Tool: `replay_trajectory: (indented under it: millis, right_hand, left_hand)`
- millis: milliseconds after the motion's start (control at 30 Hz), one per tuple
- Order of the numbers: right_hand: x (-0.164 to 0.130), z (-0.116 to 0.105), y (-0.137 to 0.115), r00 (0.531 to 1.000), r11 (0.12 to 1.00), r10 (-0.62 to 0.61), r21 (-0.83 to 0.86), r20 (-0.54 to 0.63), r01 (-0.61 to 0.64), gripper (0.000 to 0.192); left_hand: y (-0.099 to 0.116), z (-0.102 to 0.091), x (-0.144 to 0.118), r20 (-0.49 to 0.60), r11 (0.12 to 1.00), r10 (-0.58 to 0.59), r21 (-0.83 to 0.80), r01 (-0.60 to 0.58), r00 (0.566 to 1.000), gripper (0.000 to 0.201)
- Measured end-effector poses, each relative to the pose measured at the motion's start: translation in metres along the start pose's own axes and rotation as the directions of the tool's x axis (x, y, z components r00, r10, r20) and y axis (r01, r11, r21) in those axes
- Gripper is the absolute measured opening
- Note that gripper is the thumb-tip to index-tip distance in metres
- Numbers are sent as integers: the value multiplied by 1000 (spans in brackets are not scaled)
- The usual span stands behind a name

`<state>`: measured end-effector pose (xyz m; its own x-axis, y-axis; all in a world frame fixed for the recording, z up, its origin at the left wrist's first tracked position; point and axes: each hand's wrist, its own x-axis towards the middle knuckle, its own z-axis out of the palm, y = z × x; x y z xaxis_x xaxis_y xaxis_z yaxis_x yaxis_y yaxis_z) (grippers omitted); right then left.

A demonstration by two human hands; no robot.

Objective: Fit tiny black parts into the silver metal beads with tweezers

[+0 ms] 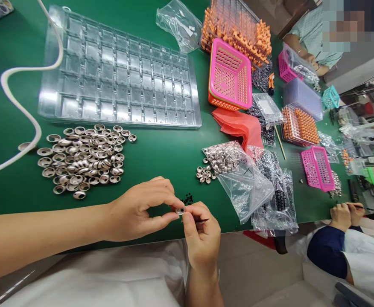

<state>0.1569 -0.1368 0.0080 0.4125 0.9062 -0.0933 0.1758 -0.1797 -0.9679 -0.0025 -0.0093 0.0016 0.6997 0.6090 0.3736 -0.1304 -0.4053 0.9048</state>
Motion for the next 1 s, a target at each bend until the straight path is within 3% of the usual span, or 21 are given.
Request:
replay_trajectory:
  millis: [400, 1000]
  right_hand:
    - [0, 1, 0, 1000, 999, -20, 42, -5, 20, 8]
    - [-2, 0, 3, 1000, 998, -8, 60, 7, 8, 7]
  left_hand:
    - [0, 0, 1, 41, 997, -59, -55, 61, 997, 8]
    - [0, 0, 1, 42, 998, -41, -47, 43, 998, 7]
